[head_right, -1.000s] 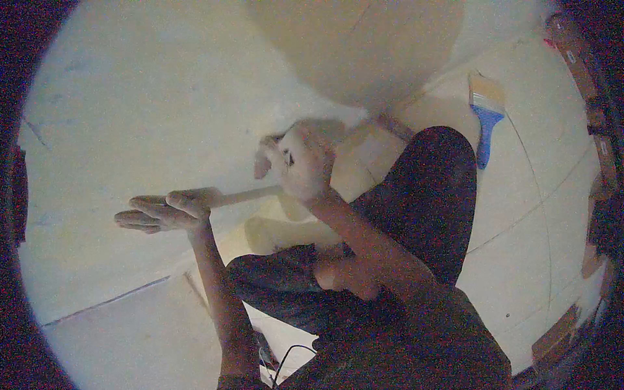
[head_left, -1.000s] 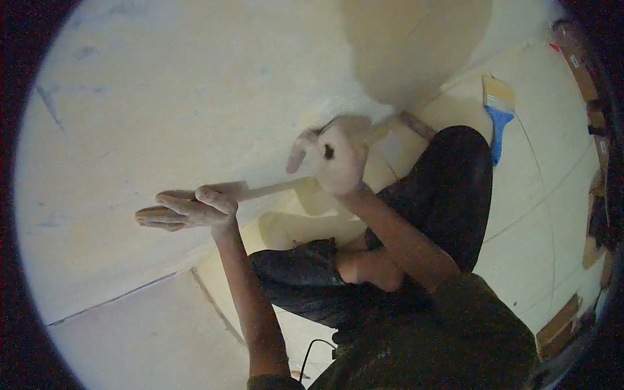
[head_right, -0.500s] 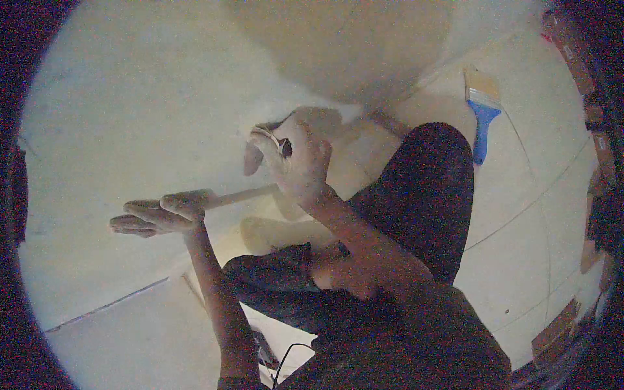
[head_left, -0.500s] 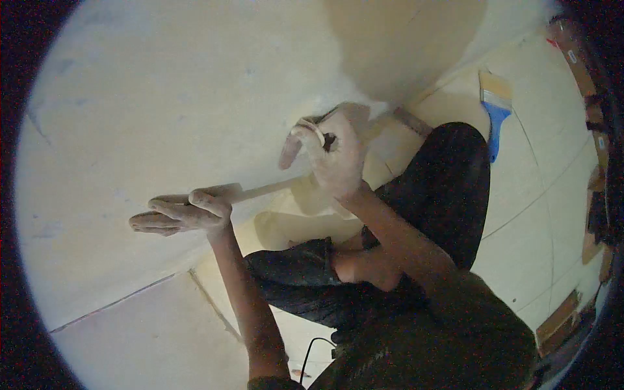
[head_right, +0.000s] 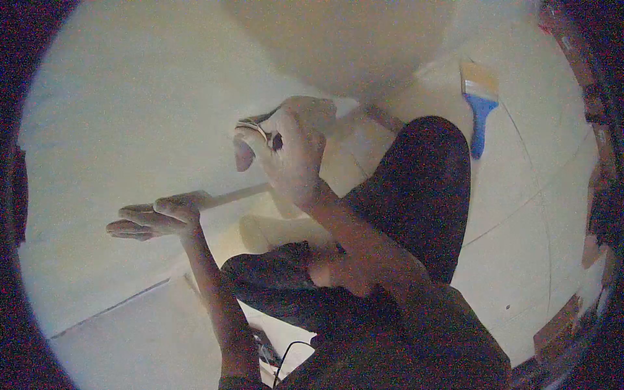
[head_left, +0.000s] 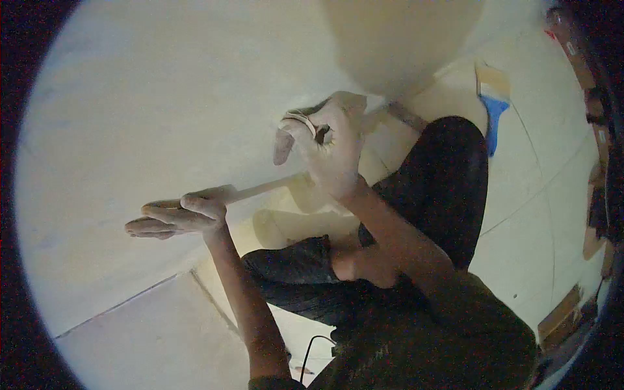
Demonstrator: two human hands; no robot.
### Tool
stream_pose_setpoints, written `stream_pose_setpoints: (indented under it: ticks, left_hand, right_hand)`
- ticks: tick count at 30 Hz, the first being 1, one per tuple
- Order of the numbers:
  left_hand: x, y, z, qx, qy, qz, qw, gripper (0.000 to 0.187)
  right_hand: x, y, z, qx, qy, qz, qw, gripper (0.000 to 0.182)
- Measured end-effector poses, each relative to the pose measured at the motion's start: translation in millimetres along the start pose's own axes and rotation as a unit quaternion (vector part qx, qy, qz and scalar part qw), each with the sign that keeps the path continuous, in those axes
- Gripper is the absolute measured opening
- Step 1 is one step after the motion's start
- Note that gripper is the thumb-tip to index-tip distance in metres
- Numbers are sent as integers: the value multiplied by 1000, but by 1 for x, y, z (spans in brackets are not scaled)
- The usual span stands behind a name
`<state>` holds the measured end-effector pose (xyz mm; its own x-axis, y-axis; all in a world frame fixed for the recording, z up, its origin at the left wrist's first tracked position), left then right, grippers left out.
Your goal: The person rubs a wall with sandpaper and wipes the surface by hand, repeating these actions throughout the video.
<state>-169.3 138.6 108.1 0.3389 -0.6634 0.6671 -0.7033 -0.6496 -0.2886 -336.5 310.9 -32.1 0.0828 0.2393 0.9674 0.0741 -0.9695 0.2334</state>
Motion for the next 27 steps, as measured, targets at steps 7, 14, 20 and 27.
stream_pose_setpoints:
  ticks: [7,14,20,27]
  left_hand:
    - [-11,8,1,0,-10,-9,1000,65]
    - [3,13,-9,-28,18,1,999,65]
    - [-2,20,-24,-17,18,-11,1000,65]
    - [-20,13,-3,-22,9,-12,1000,65]
  right_hand:
    - [-24,-8,-5,41,48,-120,991,22]
    - [16,-10,-25,37,-4,-95,995,25]
    - [-4,-2,-24,13,-53,-42,998,25]
    - [-18,-18,-11,-30,29,-64,997,22]
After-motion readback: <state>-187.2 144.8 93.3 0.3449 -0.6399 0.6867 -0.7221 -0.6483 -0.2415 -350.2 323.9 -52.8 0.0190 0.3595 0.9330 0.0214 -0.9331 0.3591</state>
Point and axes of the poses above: each hand's wrist, its own z-axis away from the middle knuckle, its own y-axis out of the palm, x = y × z, the point moved 7 cm from there along -z, towards the middle knuckle, and after that the axes turned 13 degrees about y, right-handed, at the moved point
